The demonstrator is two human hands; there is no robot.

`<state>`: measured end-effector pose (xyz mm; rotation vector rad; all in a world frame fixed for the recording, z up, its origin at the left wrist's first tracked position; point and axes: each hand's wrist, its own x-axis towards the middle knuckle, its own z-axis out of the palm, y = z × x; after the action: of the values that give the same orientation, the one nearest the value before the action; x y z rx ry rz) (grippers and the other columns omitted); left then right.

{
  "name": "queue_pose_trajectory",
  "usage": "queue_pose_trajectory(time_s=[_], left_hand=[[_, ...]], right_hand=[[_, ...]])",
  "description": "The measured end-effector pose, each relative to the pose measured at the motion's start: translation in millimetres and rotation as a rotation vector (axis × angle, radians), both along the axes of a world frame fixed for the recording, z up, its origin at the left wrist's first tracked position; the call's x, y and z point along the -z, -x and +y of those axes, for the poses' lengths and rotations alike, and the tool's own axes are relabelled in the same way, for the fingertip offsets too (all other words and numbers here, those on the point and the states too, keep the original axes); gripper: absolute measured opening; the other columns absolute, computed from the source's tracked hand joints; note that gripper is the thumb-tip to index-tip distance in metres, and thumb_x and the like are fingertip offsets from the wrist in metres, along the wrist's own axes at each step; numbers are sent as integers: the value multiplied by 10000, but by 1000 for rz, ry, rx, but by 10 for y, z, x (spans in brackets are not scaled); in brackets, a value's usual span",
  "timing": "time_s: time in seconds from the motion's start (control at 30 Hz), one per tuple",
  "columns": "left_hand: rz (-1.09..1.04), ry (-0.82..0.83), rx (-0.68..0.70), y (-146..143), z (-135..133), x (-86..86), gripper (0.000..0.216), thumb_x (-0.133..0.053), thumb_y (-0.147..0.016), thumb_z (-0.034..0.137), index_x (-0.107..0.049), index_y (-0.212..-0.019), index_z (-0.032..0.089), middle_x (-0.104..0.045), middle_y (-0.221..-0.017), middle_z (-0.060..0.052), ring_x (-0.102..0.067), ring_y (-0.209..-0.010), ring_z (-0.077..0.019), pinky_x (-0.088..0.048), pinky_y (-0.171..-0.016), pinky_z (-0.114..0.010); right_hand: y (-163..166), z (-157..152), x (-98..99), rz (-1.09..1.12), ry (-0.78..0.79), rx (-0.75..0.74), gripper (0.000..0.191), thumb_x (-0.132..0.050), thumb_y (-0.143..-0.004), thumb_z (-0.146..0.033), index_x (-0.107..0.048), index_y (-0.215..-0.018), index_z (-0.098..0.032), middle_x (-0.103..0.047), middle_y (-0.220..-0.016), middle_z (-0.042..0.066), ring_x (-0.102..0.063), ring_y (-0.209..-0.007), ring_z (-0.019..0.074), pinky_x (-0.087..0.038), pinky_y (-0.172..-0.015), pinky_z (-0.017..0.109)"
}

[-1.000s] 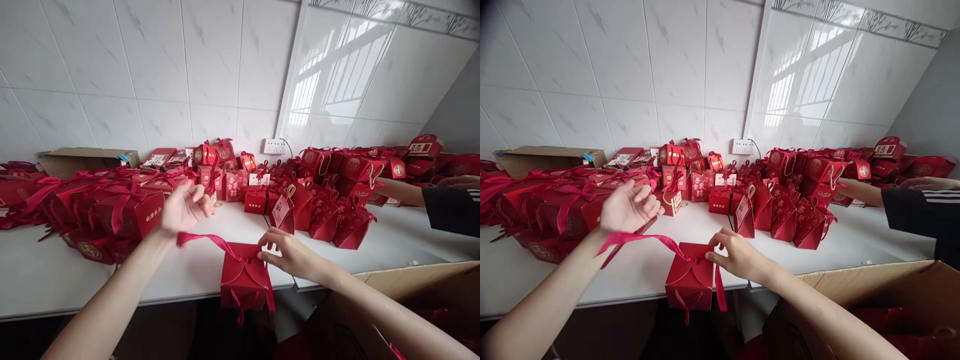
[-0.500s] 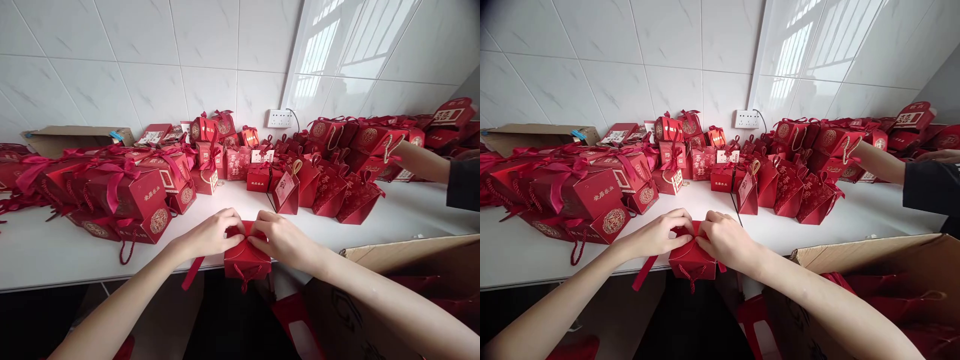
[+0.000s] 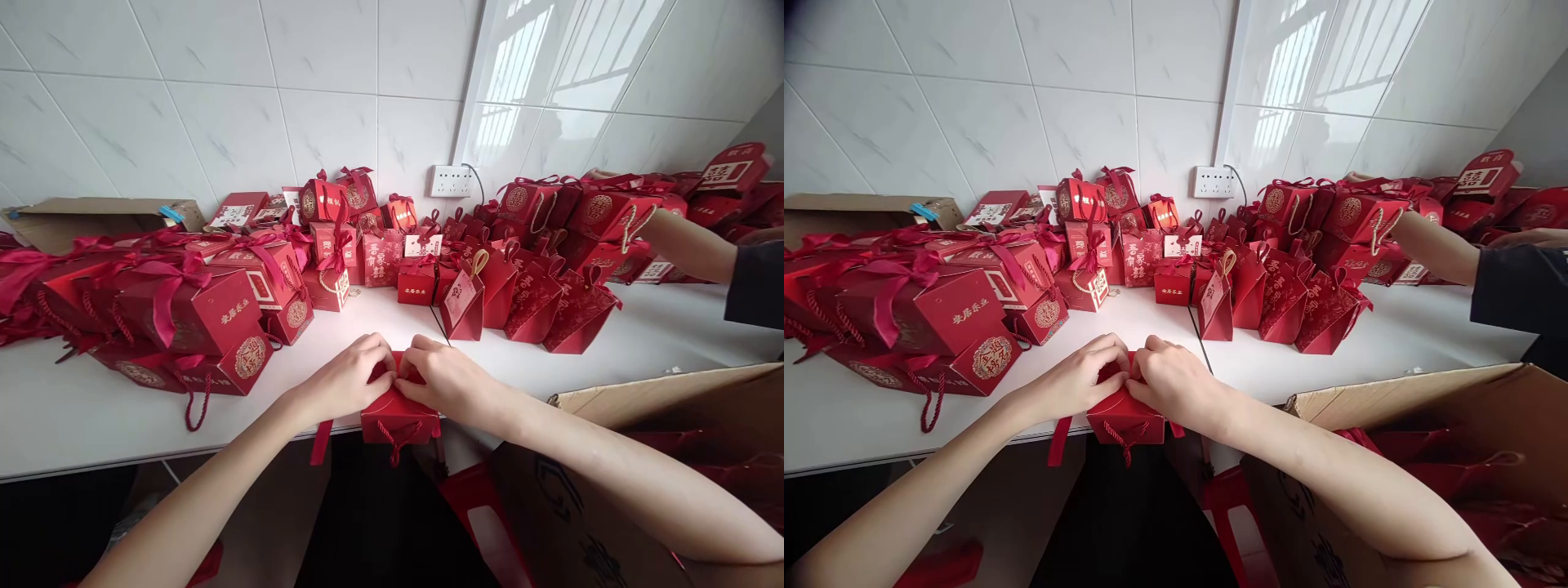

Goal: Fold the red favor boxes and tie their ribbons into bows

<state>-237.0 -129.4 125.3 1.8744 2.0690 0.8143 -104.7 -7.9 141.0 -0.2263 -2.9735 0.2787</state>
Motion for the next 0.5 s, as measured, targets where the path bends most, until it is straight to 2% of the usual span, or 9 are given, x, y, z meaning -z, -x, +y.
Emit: queue_pose_trajectory(time_s=[0.3,0.5], left_hand=[[2,-1,-10,3,-14,20,69,-438,-819,210,-493,-778,200,-502,-909,-38,-517,-917,-201,-437,-826,-340],[52,-24,-5,-26,-5,-6,29,-457,-794,207,-484,-787,201,-497,-903,-30,-522,-899,-197,-434,-809,-325]], right_hand=[[49,-6,12,-5,-64,-5,105,-511,-814,-178,-598,-763,-150,-549,-786,37,-534,-569,119,-351,-533,244],[17,-10,115,106,-125,2,82,-496,-824,-166,-567,-806,-128,-524,-807,52,-487,-566,119,-352,-516,247]])
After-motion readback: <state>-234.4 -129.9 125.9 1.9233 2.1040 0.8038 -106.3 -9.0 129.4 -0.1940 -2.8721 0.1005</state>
